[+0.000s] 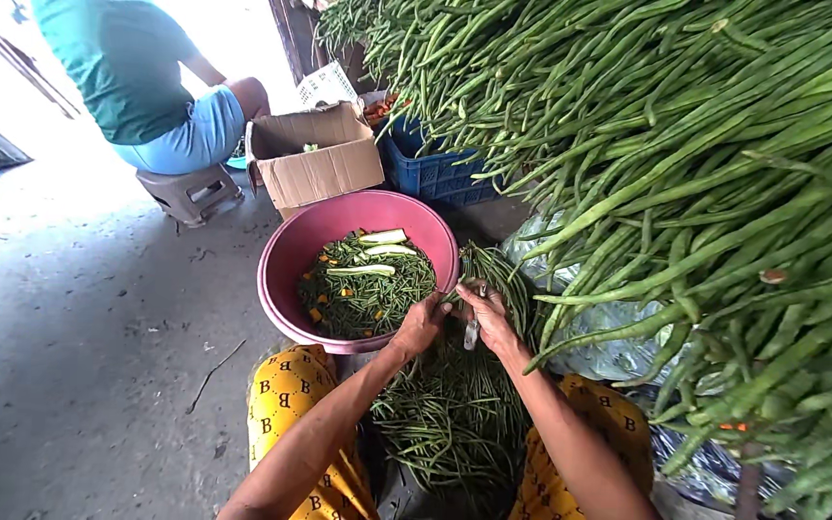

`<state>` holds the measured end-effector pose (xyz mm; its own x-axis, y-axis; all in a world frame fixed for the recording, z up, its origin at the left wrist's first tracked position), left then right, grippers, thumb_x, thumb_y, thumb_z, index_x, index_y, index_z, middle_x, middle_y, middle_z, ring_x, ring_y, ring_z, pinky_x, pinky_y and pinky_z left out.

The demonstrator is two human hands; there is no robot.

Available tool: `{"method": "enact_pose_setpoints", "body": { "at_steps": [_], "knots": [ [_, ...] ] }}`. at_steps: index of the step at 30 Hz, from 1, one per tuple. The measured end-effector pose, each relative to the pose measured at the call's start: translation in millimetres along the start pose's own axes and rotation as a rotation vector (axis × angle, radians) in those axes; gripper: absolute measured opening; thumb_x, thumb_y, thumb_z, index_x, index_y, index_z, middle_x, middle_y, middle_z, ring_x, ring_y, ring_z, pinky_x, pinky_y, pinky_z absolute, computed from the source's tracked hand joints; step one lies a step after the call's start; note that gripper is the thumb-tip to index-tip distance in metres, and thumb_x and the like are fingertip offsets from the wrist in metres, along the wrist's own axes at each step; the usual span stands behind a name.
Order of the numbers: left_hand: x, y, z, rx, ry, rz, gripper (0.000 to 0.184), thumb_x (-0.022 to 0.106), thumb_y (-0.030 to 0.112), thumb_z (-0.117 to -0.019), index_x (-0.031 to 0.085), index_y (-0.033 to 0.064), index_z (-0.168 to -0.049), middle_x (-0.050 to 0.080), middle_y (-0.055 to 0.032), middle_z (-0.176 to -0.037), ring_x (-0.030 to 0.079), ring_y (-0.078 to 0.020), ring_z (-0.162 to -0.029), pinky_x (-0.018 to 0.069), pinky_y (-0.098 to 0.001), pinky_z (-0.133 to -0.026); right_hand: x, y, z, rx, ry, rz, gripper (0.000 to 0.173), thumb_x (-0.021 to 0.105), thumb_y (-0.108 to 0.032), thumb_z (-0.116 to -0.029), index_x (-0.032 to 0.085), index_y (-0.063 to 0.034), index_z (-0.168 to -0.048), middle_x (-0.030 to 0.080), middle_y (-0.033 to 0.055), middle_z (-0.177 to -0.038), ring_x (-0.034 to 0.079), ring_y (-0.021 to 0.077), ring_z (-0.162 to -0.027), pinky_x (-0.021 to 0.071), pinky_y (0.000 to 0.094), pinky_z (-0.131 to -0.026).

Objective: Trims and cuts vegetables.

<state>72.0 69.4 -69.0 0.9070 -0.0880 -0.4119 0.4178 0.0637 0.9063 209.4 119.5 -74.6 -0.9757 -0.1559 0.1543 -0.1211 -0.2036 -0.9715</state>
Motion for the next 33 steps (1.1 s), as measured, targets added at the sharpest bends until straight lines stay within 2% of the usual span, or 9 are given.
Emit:
{"method": "enact_pose_setpoints", "body": {
  "at_steps": [1, 3, 6, 13, 19, 24, 28, 31, 33],
  "knots": [
    [-6.7, -0.3, -1.6, -0.013, 0.047, -0.020, 0.036, 0.042, 0.018, -0.1103, 0.057, -0.0051, -0.133, 0.066, -0.0185, -0.107, 0.062, -0.0220, -0.090, 0.0510, -0.0389, -0.087, -1.6, 0.8, 2.3, 0.056, -0.030, 0.092, 0.029, 0.063, -0.013, -0.1020, 0.052, 0.0003, -0.126, 0.057, 0.0055, -0.089, 0.053, 0.0094, -0.060, 0.0518, 0.0258, -0.057],
    [-19.8, -5.6, -5.3, -0.045, 0.102, -0.028, 0.035, 0.041, 0.018, -0.1108, 0.059, -0.0031, -0.132, 0.067, -0.0166, -0.107, 0.062, -0.0200, -0.089, 0.0504, -0.0375, -0.086, -4.7, 9.8, 5.4, 0.163, -0.068, 0.311, 0.047, 0.058, -0.035, -0.1056, 0.049, -0.0027, -0.138, 0.053, 0.0038, -0.089, 0.049, 0.0092, -0.061, 0.0462, 0.0260, -0.057],
    [-24.3, -12.6, -8.7, -0.054, 0.059, -0.068, 0.034, 0.041, 0.020, -0.1108, 0.061, -0.0012, -0.128, 0.063, -0.0105, -0.097, 0.057, -0.0158, -0.080, 0.0486, -0.0344, -0.080, 0.8, 24.3, 8.1, 0.204, -0.164, 0.503, 0.050, 0.047, -0.049, -0.1074, 0.058, -0.0033, -0.124, 0.050, 0.0017, -0.078, 0.046, 0.0096, -0.057, 0.0432, 0.0258, -0.053],
    [-7.1, -11.5, 2.2, -0.060, -0.104, -0.209, 0.035, 0.044, 0.017, -0.1100, 0.062, -0.0033, -0.133, 0.067, -0.0235, -0.120, 0.066, -0.0313, -0.109, 0.0478, -0.0467, -0.102, 11.8, 40.7, 21.9, 0.269, -0.120, 0.380, 0.051, 0.035, -0.049, -0.1103, 0.056, -0.0062, -0.093, 0.041, -0.0026, -0.063, 0.039, 0.0078, -0.047, 0.0371, 0.0229, -0.045],
    [2.9, -24.7, 4.1, 0.020, -0.186, -0.366, 0.036, 0.044, 0.016, -0.1095, 0.063, -0.0041, -0.132, 0.065, -0.0254, -0.130, 0.061, -0.0376, -0.125, 0.0424, -0.0512, -0.111, 12.4, 70.8, 38.1, 0.475, -0.059, 0.125, 0.048, 0.036, -0.053, -0.1089, 0.047, -0.0130, -0.084, 0.035, -0.0057, -0.055, 0.033, 0.0057, -0.040, 0.0329, 0.0206, -0.039],
    [16.7, -26.6, 8.0, 0.164, -0.228, -0.476, 0.033, 0.045, 0.013, -0.1081, 0.066, -0.0045, -0.127, 0.066, -0.0263, -0.126, 0.062, -0.0398, -0.121, 0.0444, -0.0529, -0.108, 13.2, 80.2, 61.3, 0.522, -0.023, -0.113, 0.052, 0.027, -0.057, -0.1083, 0.043, -0.0158, -0.081, 0.035, -0.0061, -0.051, 0.034, 0.0063, -0.037, 0.0335, 0.0209, -0.036],
    [7.9, -35.0, 1.7, 0.113, -0.245, -0.555, 0.034, 0.045, 0.012, -0.1073, 0.064, -0.0024, -0.131, 0.063, -0.0259, -0.132, 0.060, -0.0412, -0.126, 0.0440, -0.0546, -0.109, 17.3, 75.1, 81.1, 0.476, 0.055, -0.333, 0.056, 0.022, -0.057, -0.1089, 0.043, -0.0169, -0.075, 0.036, -0.0072, -0.047, 0.034, 0.0052, -0.033, 0.0337, 0.0202, -0.034],
    [-11.8, -30.6, -0.7, 0.030, -0.149, -0.354, 0.034, 0.046, 0.014, -0.1083, 0.064, -0.0036, -0.131, 0.066, -0.0256, -0.129, 0.063, -0.0384, -0.122, 0.0445, -0.0530, -0.109, 7.1, 95.2, 93.1, 0.562, 0.035, -0.377, 0.057, 0.013, -0.052, -0.1107, 0.045, -0.0137, -0.083, 0.040, -0.0055, -0.049, 0.039, 0.0064, -0.036, 0.0368, 0.0208, -0.036],
    [-24.2, -22.4, 1.8, -0.031, -0.099, -0.156, 0.035, 0.048, 0.016, -0.1087, 0.062, -0.0014, -0.136, 0.069, -0.0213, -0.122, 0.067, -0.0290, -0.110, 0.0487, -0.0444, -0.103, 0.2, 117.0, 102.5, 0.661, 0.035, -0.335, 0.054, 0.008, -0.046, -0.1120, 0.045, -0.0118, -0.091, 0.040, -0.0044, -0.052, 0.040, 0.0071, -0.038, 0.0380, 0.0215, -0.038]
  ]
}}
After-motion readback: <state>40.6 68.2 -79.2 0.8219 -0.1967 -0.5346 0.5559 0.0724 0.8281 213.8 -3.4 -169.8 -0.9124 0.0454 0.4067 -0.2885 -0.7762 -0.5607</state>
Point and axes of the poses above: each hand's wrist, its own z-axis away from the middle knuckle, its own x-axis out of the palm, y = z × x, the point moved 4 cm from there along -z, towards the middle knuckle
